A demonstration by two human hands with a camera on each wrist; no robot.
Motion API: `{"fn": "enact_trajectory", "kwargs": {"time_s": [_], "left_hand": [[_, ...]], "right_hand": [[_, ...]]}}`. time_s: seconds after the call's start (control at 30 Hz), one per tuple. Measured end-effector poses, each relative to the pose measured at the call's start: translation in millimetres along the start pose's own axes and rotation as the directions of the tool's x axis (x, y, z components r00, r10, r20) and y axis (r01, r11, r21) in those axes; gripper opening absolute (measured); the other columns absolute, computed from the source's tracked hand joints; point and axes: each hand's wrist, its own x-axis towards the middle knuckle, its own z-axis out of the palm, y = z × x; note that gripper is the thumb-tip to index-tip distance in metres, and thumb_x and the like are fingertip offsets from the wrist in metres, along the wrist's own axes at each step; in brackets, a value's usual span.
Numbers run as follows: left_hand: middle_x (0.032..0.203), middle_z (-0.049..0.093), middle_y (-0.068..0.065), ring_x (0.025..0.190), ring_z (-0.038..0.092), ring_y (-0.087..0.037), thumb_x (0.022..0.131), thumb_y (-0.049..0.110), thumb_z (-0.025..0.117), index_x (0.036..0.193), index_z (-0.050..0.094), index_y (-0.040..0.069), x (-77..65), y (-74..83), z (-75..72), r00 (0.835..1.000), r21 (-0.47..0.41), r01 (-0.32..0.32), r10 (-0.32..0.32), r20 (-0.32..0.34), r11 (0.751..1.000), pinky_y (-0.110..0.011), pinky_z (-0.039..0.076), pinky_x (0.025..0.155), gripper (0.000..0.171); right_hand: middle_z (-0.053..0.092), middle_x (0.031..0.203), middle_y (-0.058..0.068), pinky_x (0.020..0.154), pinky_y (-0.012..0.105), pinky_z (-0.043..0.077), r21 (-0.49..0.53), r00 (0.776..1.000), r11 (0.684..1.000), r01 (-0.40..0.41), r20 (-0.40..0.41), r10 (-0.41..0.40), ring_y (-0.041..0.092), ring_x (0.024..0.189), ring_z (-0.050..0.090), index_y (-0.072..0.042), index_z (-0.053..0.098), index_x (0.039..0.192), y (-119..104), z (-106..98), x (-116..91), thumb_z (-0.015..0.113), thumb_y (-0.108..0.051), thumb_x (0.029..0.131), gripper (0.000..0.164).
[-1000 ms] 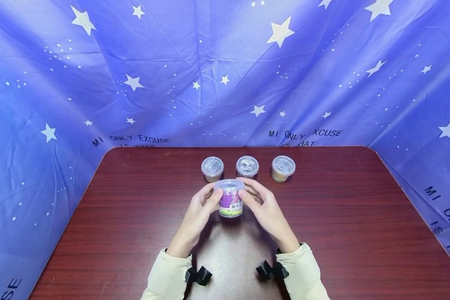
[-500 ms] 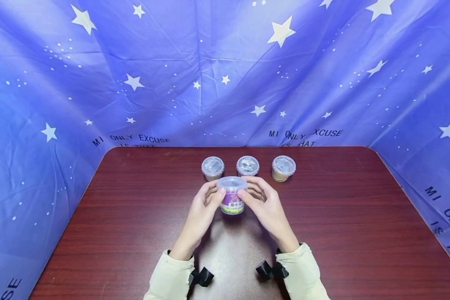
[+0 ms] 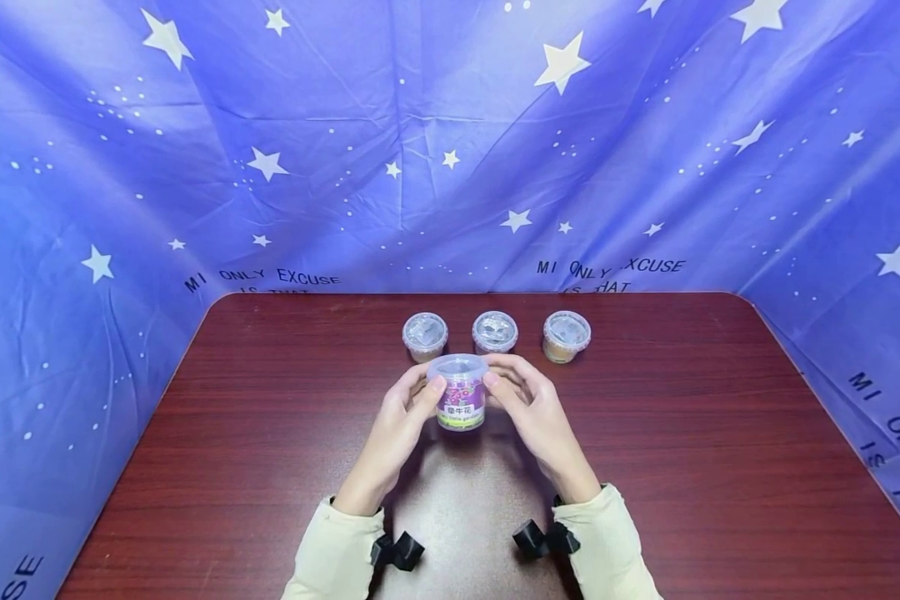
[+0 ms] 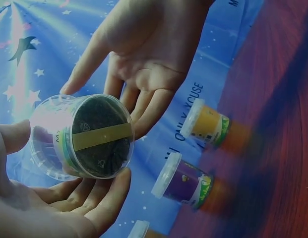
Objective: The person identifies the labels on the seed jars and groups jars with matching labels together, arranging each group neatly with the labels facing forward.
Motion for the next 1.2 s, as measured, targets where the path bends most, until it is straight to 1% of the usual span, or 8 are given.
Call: {"fn": "enact_trajectory", "kwargs": {"time_s": [0.07, 0.13, 0.37, 0.6, 0.73, 1.03, 1.2], "left_hand": [[0.129, 0.059, -0.021, 0.108, 0.061, -0.012, 0.104, 0.021, 0.051, 0.138, 0.049, -0.003, -0.1, -0.1, -0.6, 1.000, 0.000, 0.000, 0.000, 0.005, 1.000, -0.027, 0.051, 0.095, 0.041], [0.129, 0.059, -0.021, 0.108, 0.061, -0.012, 0.104, 0.021, 0.051, 0.137, 0.050, -0.003, -0.2, -0.3, -0.8, 1.000, 0.001, -0.001, 0.001, 0.004, 1.000, -0.027, 0.050, 0.094, 0.042], [0.126, 0.060, -0.021, 0.106, 0.061, -0.012, 0.104, 0.021, 0.051, 0.137, 0.050, -0.002, 1.1, -1.3, -0.1, 1.000, -0.009, 0.010, -0.010, -0.003, 1.000, -0.026, 0.051, 0.093, 0.040], [0.128, 0.060, -0.021, 0.107, 0.061, -0.012, 0.104, 0.022, 0.050, 0.137, 0.050, -0.002, 1.2, -1.8, -0.4, 1.000, -0.007, 0.005, -0.005, 0.001, 1.000, -0.028, 0.051, 0.094, 0.041], [0.128, 0.059, -0.021, 0.107, 0.060, -0.012, 0.104, 0.022, 0.050, 0.138, 0.050, -0.002, 1.2, -2.5, -0.6, 1.000, -0.003, 0.007, -0.007, 0.004, 1.000, -0.027, 0.050, 0.094, 0.041], [0.126, 0.061, -0.019, 0.104, 0.061, -0.011, 0.104, 0.023, 0.051, 0.139, 0.051, 0.000, 1.5, -5.1, -0.9, 1.000, 0.022, 0.016, -0.016, -0.006, 1.000, -0.025, 0.049, 0.094, 0.042], [0.125, 0.061, -0.018, 0.105, 0.061, -0.011, 0.104, 0.023, 0.052, 0.140, 0.050, 0.001, 1.7, -5.6, -0.8, 1.000, 0.034, 0.009, -0.008, -0.006, 0.999, -0.026, 0.048, 0.096, 0.043]], "right_hand": [[0.068, 0.113, 0.006, 0.088, 0.038, 0.058, 0.012, 1.000, 1.000, -0.018, 0.005, 0.018, 0.013, 0.098, 0.068, 0.004, 0.056, 0.129, 0.4, -0.2, 0.3, 0.058, -0.013, 0.101, 0.033], [0.068, 0.113, 0.007, 0.088, 0.038, 0.058, 0.010, 1.000, 1.000, -0.027, 0.005, 0.027, 0.014, 0.097, 0.069, 0.005, 0.055, 0.129, 0.7, -0.2, 0.5, 0.057, -0.013, 0.101, 0.034], [0.065, 0.118, 0.019, 0.087, 0.033, 0.058, -0.014, 0.999, 0.999, -0.039, -0.001, 0.039, 0.013, 0.096, 0.068, 0.007, 0.054, 0.130, 1.7, -0.4, 1.1, 0.055, -0.012, 0.102, 0.034], [0.065, 0.114, 0.018, 0.085, 0.038, 0.058, -0.033, 0.997, 0.997, -0.074, -0.012, 0.073, 0.013, 0.094, 0.068, 0.006, 0.055, 0.129, -0.6, 0.4, 0.6, 0.056, -0.013, 0.102, 0.033], [0.065, 0.115, 0.021, 0.086, 0.039, 0.058, -0.052, 0.996, 0.995, -0.087, -0.012, 0.087, 0.014, 0.093, 0.068, 0.006, 0.056, 0.130, -2.0, 1.2, -0.1, 0.055, -0.013, 0.102, 0.034], [0.064, 0.119, 0.023, 0.086, 0.033, 0.058, -0.083, 0.992, 0.989, -0.126, -0.020, 0.125, 0.016, 0.091, 0.069, 0.004, 0.055, 0.133, -3.9, 4.5, -0.2, 0.056, -0.014, 0.102, 0.036], [0.064, 0.121, 0.024, 0.086, 0.035, 0.058, -0.079, 0.992, 0.989, -0.128, -0.010, 0.127, 0.016, 0.091, 0.069, 0.003, 0.055, 0.134, -4.5, 3.7, 0.8, 0.056, -0.014, 0.102, 0.036]]}}
